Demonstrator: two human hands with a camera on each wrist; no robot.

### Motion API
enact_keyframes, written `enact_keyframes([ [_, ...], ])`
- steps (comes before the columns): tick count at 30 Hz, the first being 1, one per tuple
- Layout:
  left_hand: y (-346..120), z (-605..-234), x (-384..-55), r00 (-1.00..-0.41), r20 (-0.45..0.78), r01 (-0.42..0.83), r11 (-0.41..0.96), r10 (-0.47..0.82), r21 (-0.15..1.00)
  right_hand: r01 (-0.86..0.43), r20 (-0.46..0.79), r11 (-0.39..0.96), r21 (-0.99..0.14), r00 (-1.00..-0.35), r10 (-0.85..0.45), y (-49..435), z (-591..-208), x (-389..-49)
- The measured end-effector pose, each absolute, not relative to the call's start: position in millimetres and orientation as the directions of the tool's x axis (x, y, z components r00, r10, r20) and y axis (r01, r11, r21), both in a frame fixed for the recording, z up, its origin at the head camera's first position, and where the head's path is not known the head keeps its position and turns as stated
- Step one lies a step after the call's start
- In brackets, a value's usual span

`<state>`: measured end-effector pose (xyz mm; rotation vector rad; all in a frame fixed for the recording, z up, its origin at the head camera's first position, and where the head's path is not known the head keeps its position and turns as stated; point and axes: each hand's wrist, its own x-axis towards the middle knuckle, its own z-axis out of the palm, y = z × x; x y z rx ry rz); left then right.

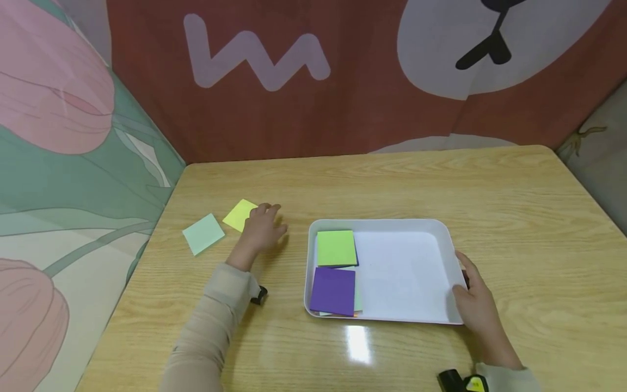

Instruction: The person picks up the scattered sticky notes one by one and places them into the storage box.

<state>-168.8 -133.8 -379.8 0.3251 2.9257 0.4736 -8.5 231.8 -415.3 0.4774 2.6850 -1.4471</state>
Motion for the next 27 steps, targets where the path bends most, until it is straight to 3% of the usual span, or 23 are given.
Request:
enact_keyframes([
  [12, -155.1, -388.9, -175.5, -0.959, -0.241, 0.085, 0.961, 0.151, 0.262, 0.292, -0.187, 0.525, -0.800, -0.951, 0.244, 231.9, -416.6, -8.9],
  [27, -175.7, -394.0, -183.7, -0.956, -0.264, 0.058, 0.964, 0.128, 0.259, 0.322, -0.219, 0.522, -0.790, -0.943, 0.250, 231.8, -418.2, -8.9],
])
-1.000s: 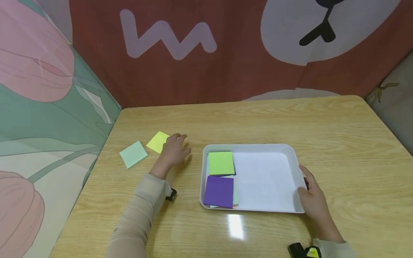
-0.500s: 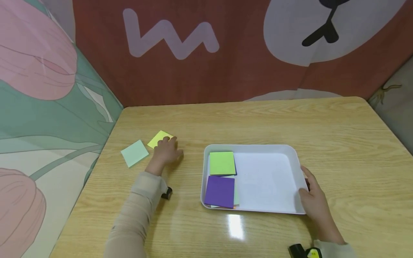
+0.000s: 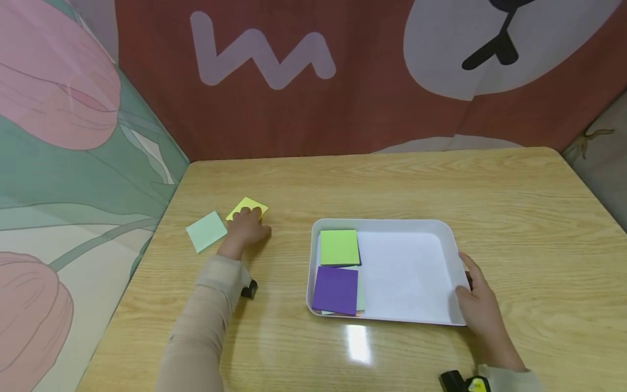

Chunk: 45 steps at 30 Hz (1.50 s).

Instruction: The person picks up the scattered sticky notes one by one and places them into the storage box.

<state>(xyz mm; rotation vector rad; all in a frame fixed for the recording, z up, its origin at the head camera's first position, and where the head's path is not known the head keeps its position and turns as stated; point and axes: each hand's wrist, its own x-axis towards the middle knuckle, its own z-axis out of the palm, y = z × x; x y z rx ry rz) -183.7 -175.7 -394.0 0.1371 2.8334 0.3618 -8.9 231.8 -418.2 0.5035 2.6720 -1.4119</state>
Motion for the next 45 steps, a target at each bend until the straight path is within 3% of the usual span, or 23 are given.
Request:
enact_keyframes([
  [16, -196.8, -397.8, -194.5, -0.945, -0.319, -0.027, 0.956, 0.070, 0.291, 0.303, -0.194, 0.530, -0.792, -0.948, 0.252, 231.6, -419.5, -8.8],
  [24, -199.8, -400.0, -198.4, -0.932, -0.347, -0.004, 0.957, 0.101, 0.291, 0.327, -0.223, 0.519, -0.790, -0.941, 0.253, 232.7, -419.5, -7.2],
  [45, -189.8, -402.0, -189.9, -0.985, -0.155, 0.022, 0.954, 0.071, 0.298, 0.328, -0.230, 0.514, -0.793, -0.941, 0.247, 232.5, -418.5, -7.4],
])
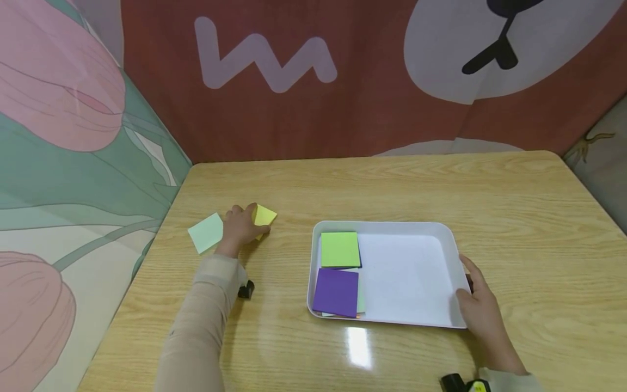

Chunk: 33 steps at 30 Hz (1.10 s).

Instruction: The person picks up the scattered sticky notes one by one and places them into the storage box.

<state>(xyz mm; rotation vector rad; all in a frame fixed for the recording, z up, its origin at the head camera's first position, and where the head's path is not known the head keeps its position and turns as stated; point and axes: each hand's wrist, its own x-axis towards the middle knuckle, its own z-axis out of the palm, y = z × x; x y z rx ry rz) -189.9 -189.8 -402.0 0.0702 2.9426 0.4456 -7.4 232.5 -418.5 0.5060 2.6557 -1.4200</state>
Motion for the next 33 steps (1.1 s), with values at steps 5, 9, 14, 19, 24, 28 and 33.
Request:
enact_keyframes([
  [5, -187.8, -401.2, -187.6, -0.987, -0.148, 0.021, 0.957, 0.066, 0.290, 0.324, -0.223, 0.517, -0.793, -0.942, 0.249, 232.3, -419.0, -7.2],
  [9, -187.7, -402.1, -187.3, -0.987, -0.142, 0.026, 0.957, 0.070, 0.290, 0.327, -0.225, 0.519, -0.790, -0.942, 0.251, 232.2, -418.9, -7.5],
  [14, -186.5, -401.8, -187.1, -0.987, -0.144, 0.021, 0.951, 0.069, 0.309, 0.325, -0.226, 0.519, -0.791, -0.942, 0.247, 232.3, -419.2, -6.8],
  [19, -182.3, -400.5, -184.8, -0.987, -0.142, 0.027, 0.949, 0.075, 0.315, 0.332, -0.230, 0.513, -0.792, -0.940, 0.254, 231.8, -418.1, -8.1],
  [24, -175.8, -397.0, -181.5, -0.987, -0.133, 0.043, 0.945, 0.091, 0.324, 0.332, -0.232, 0.509, -0.794, -0.940, 0.252, 232.1, -417.1, -9.6],
  [28, -171.2, -393.9, -179.2, -0.986, -0.131, 0.050, 0.943, 0.098, 0.330, 0.330, -0.229, 0.508, -0.795, -0.940, 0.251, 232.4, -417.2, -10.2],
  [33, -166.7, -392.7, -177.7, -0.988, -0.097, 0.074, 0.927, 0.117, 0.368, 0.332, -0.232, 0.508, -0.795, -0.940, 0.251, 232.1, -417.5, -9.2],
])
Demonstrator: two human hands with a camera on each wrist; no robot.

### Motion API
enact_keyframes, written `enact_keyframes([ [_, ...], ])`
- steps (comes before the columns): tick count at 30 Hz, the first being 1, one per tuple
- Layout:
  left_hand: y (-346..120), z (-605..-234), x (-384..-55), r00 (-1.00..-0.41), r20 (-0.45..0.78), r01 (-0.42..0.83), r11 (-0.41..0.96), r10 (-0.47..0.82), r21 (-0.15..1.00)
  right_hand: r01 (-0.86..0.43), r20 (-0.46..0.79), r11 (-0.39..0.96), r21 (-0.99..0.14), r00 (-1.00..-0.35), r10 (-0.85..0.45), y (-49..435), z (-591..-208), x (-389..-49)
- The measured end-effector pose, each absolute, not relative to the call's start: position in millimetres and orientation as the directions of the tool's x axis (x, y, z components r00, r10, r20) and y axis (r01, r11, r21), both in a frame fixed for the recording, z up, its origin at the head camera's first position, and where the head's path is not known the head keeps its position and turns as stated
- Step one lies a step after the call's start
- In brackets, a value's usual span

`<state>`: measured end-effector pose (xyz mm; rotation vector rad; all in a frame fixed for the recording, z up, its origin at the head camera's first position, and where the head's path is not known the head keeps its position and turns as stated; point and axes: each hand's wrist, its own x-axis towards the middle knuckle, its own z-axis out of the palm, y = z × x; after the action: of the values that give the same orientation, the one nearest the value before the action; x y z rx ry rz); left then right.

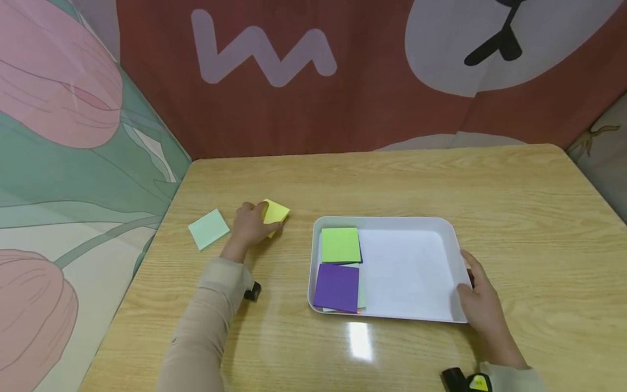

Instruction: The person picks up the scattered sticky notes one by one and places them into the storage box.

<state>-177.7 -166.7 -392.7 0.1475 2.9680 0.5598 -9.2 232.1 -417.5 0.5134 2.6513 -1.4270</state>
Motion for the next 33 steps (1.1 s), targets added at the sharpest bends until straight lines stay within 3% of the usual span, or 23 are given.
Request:
enact_keyframes([
  [9, -155.8, -388.5, -175.3, -0.991, -0.011, 0.116, 0.896, 0.133, 0.429, 0.328, -0.225, 0.507, -0.797, -0.940, 0.256, 231.8, -417.6, -10.4],
  [23, -138.3, -377.8, -163.7, -0.984, 0.027, 0.168, 0.871, 0.175, 0.462, 0.323, -0.220, 0.505, -0.801, -0.942, 0.253, 232.3, -419.3, -9.8],
  [33, -121.2, -372.4, -153.0, -0.958, 0.110, 0.284, 0.828, 0.265, 0.483, 0.297, -0.201, 0.514, -0.805, -0.951, 0.235, 233.4, -420.2, -9.0],
])
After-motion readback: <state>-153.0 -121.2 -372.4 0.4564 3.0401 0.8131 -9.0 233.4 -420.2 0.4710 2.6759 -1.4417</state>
